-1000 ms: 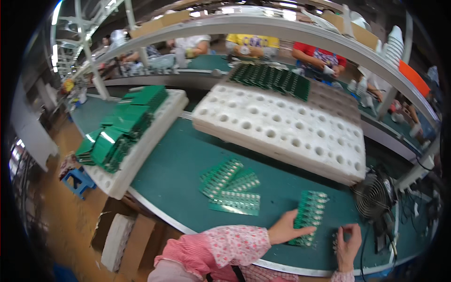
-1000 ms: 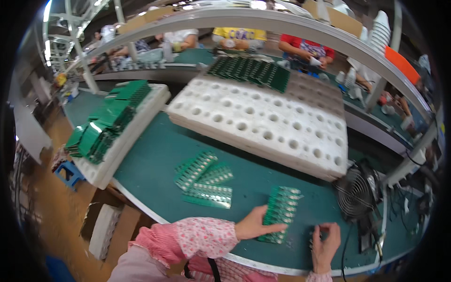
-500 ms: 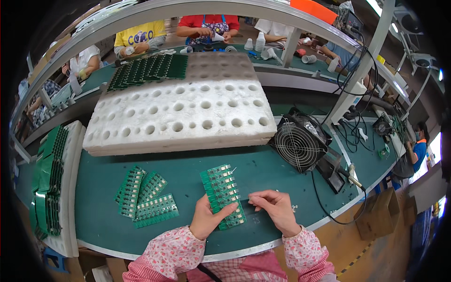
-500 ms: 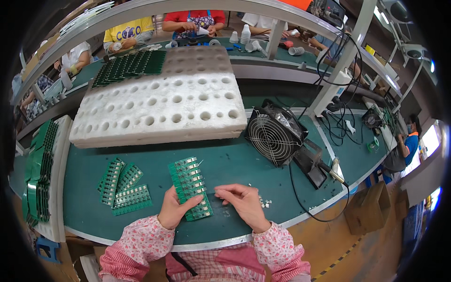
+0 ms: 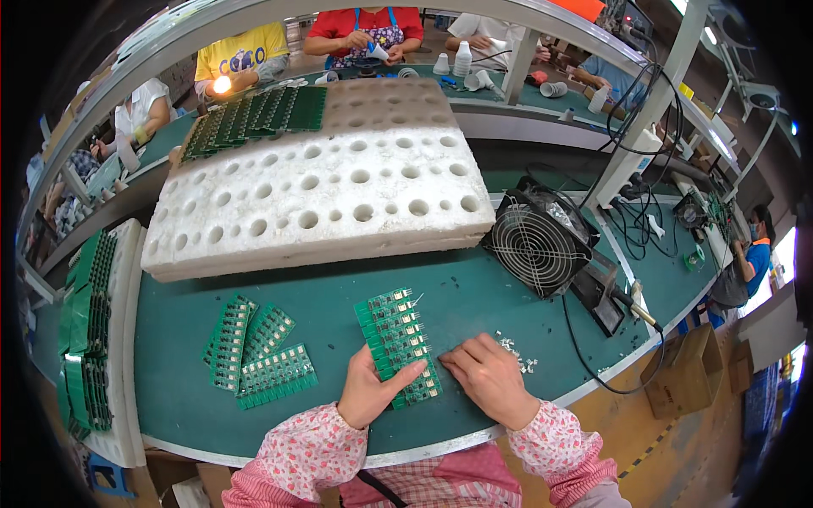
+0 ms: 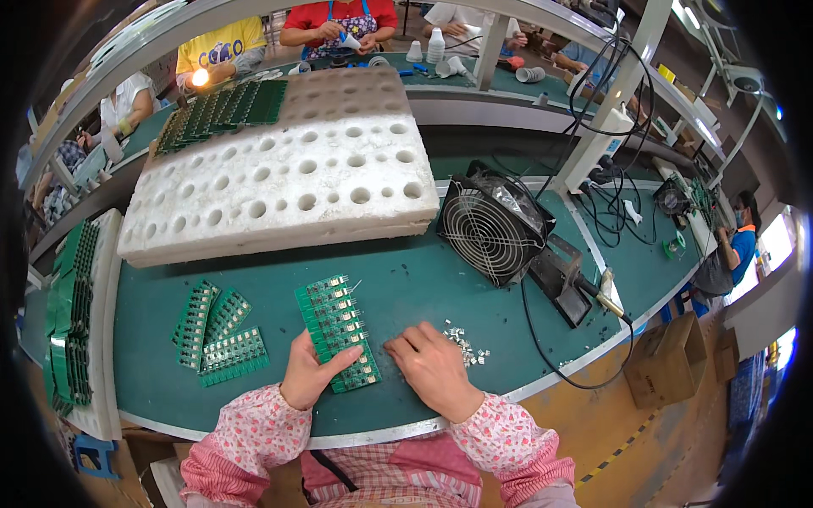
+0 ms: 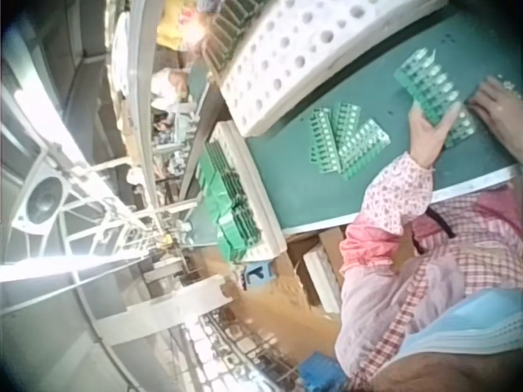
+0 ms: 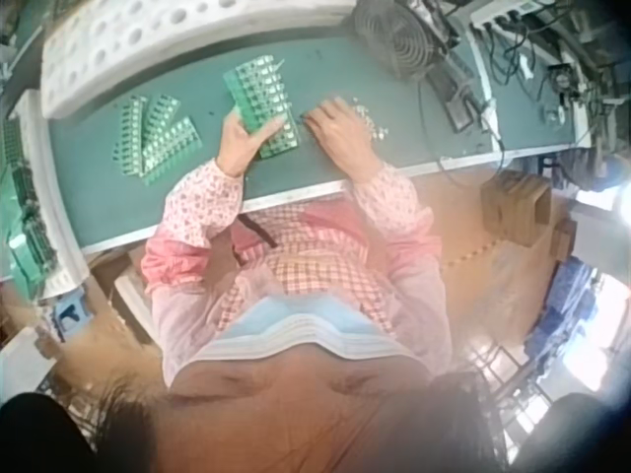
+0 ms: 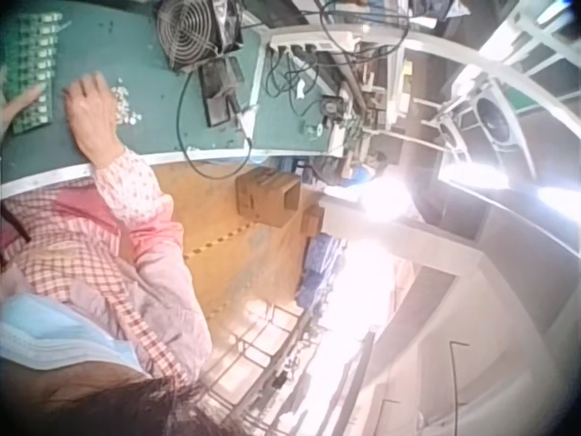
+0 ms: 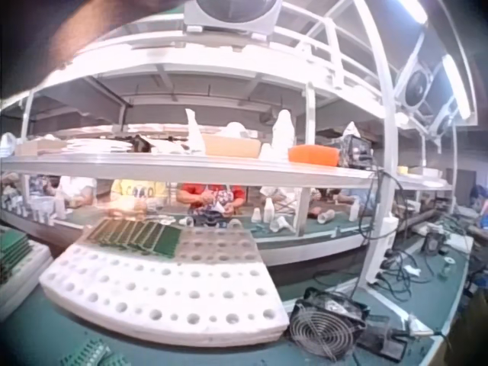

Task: The person solders components onto circuit board strips using a soldering iron and solder wire, inserts components into a circuit board strip by hand, and solders the components onto the board.

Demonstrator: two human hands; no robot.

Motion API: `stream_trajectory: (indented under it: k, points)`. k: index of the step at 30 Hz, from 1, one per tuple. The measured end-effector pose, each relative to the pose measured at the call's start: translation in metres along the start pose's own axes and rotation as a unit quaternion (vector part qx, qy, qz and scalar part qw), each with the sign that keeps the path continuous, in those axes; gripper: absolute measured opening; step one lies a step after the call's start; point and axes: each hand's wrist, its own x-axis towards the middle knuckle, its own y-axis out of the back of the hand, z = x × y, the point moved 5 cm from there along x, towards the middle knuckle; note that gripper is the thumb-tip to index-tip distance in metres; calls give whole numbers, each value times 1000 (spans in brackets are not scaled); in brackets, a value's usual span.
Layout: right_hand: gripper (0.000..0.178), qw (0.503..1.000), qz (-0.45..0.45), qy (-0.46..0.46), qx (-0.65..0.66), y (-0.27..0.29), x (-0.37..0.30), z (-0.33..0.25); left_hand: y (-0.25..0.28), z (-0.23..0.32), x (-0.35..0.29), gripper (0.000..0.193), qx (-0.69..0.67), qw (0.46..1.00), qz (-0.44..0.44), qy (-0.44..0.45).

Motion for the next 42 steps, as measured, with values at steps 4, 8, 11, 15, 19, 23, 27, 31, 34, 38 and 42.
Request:
stream_trajectory:
  k: [4, 8, 11, 15, 19, 23, 27, 31, 34, 38, 42]
  points:
    - [6, 991, 9, -63, 115, 1, -5, 10, 0, 1, 0, 29, -6, 1000, -3, -18]
    - [7, 909, -25, -268, 319, -2, -11, 21, -1, 1, 1, 30, -13, 1000, -6, -9]
    - [12, 769, -33, -335, 543, -13, -11, 19, -1, -1, 1, 34, -14, 1000, -4, 2]
    - [14, 676, -46, -356, 643, -24, -8, 11, -1, 1, 0, 32, -12, 1000, 19, -9]
    - [13, 671, -63, -347, 652, -31, -8, 7, -1, 1, 0, 30, -6, 999, 28, -25]
    - [13, 655, -41, -344, 672, -32, -6, 6, -3, 3, 0, 30, 8, 1000, 9, -28]
    - [13, 659, -18, -343, 669, -35, -11, 5, -5, 5, -3, 31, 36, 998, 6, -45]
    - [11, 670, 25, -325, 667, -40, -18, 2, -4, 6, -6, 30, 95, 993, 10, -65]
    - [11, 672, 55, -298, 676, -40, -19, -1, -8, 10, -7, 30, 114, 991, -7, -75]
    - [12, 684, 78, -285, 667, -40, -21, -3, -11, 11, -7, 30, 116, 989, -16, -88]
    - [13, 694, 114, -292, 648, -41, -23, -1, -14, 5, -4, 28, 50, 997, -3, -62]
